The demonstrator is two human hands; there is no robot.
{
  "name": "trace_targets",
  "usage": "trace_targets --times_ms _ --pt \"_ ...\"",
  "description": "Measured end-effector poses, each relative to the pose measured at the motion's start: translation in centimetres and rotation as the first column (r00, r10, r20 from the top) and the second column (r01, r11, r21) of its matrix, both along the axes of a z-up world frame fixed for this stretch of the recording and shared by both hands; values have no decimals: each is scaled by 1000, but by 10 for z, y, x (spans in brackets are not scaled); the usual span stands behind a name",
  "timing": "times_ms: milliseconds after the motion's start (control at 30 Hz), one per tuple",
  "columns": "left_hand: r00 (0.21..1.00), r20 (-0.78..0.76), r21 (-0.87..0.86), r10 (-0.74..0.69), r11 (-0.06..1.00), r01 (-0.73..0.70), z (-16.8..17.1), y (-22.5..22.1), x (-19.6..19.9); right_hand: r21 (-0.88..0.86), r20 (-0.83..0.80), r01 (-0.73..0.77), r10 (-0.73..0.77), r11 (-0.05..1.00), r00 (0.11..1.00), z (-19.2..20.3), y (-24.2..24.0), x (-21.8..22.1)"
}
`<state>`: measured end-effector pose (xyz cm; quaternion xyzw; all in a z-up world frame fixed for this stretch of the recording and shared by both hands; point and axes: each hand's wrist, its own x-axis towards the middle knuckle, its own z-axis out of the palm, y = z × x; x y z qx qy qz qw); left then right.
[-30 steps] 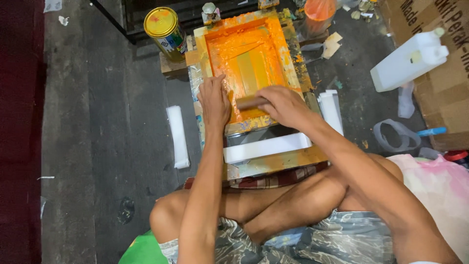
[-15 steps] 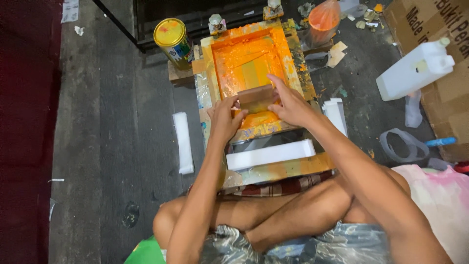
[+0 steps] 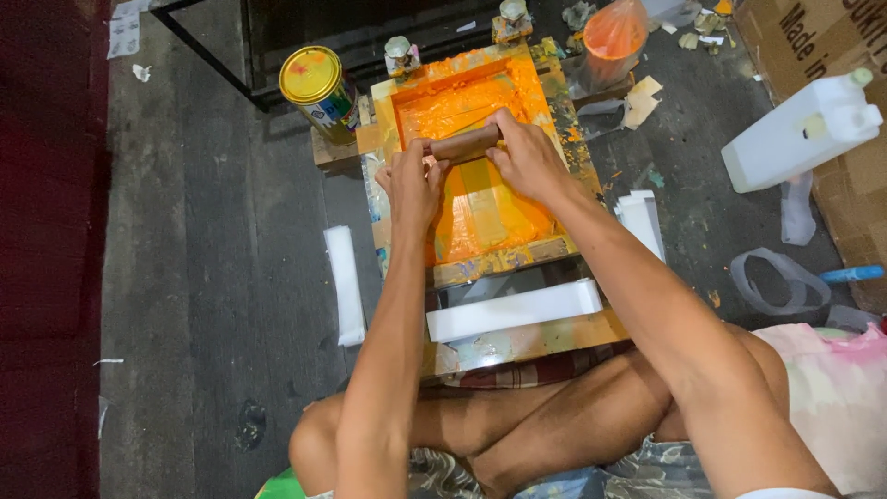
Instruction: The person screen prints orange ink onto white stickers by hand. The person places a white sticker under a screen, pulls orange ink across the screen with a wooden squeegee, and then lifts the screen to reveal the printed sticker before placing it to the side.
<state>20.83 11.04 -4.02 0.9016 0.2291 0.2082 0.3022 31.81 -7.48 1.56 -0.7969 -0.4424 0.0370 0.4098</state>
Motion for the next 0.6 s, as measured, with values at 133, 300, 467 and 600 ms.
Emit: trace_targets --times_ms 133,300,467,600 --pt "999 12 91 -30 995 29 12 -9 -17 7 40 -32 32 999 999 -3 -11 -9" --pt "989 -66 85 -130 987 135 30 -31 -55 -33 70 -92 94 995 993 -2 -33 -34" --pt "975 -105 57 -195 978 202 25 -48 -89 -97 14 -128 130 987 991 4 -66 -64" --pt "956 -163 1 -243 969 247 25 -56 -106 -164 -62 -160 152 973 986 24 -80 -82"
